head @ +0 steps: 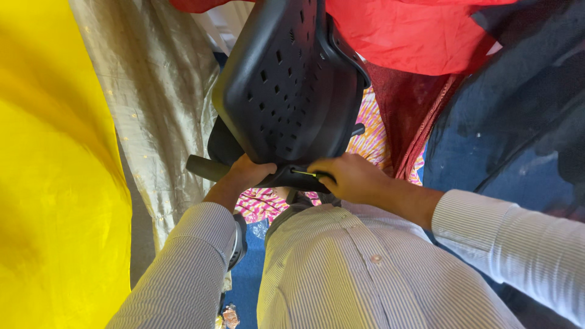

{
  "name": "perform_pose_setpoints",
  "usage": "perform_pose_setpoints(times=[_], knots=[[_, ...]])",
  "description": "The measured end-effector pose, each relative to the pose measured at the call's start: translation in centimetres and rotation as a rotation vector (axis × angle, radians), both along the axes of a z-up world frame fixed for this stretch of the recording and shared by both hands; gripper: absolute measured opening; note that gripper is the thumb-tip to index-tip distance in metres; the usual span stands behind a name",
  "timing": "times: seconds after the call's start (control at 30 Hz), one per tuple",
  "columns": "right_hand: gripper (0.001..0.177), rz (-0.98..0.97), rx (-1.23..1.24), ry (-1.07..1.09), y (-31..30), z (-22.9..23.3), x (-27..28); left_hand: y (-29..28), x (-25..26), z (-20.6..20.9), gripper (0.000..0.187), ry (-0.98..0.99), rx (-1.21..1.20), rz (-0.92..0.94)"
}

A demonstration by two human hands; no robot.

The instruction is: The person uses a screwdriver to tighten screws on the underside of a black plastic chair seat, securing it to the chair frame. The person holds the chair steady with one hand while turning the screwdriver with the other.

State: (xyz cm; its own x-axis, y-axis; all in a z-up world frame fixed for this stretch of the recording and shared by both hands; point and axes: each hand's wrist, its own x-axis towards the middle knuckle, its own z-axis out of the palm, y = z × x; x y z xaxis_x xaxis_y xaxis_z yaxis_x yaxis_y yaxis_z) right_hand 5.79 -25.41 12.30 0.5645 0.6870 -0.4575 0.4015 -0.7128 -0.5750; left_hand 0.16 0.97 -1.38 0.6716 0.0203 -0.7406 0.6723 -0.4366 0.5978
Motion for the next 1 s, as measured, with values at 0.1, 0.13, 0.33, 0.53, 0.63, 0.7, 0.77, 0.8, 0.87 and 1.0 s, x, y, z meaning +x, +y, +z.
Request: perform_pose_setpoints(times=[0.1, 0.13, 0.33, 0.53, 0.63, 0.7, 0.77, 0.8, 0.87, 1.0], knots=[[0.031, 0.470, 0.009, -0.340, -0.1, 0.8, 0.4, -0.1, 0.0, -0.2, 0.053, -0.034, -0.048, 0.022], [0.028, 0.398, 0.018, -0.301, -0.2, 0.9, 0.4, -0.1, 0.0, -0.2, 0.054, -0.052, -0.068, 0.029], [0.030, -0.411, 0.145, 0.200, -0.4, -1.5, -0.5, 0.0, -0.2, -0.5, 0.052, -0.052, -0.078, 0.031], [0.031, -1.253, 0.138, 1.319, 0.1, -4.2, -1.4, 0.1, 0.0, -1.2, 0.050, -0.042, -0.087, 0.027], [0.038, -1.236, 0.174, 1.292, 0.7, -3.7, -1.9, 0.4, -0.1, -2.0, 0.049, -0.016, -0.104, 0.045], [0.040, -1.143, 0.075, 1.195, 1.0, -3.1, -1.6, 0.7, -0.1, -2.6, 0.050, -0.050, -0.093, 0.032], [0.041, -1.038, 0.072, 1.164, 1.5, -2.6, -1.2, 1.3, 0.0, -3.1, 0.052, -0.071, -0.064, 0.001], [0.042, -0.987, 0.069, 1.147, 1.8, -2.5, -1.0, 1.9, 0.0, -3.4, 0.053, -0.076, -0.040, -0.021], [0.042, -0.950, 0.056, 1.136, 2.2, -2.4, -0.6, 2.8, 0.1, -3.8, 0.053, -0.083, -0.045, -0.034], [0.042, -0.915, 0.031, 1.130, 3.0, -2.9, -0.7, 4.5, -0.2, -4.4, 0.056, -0.166, -0.120, -0.030]])
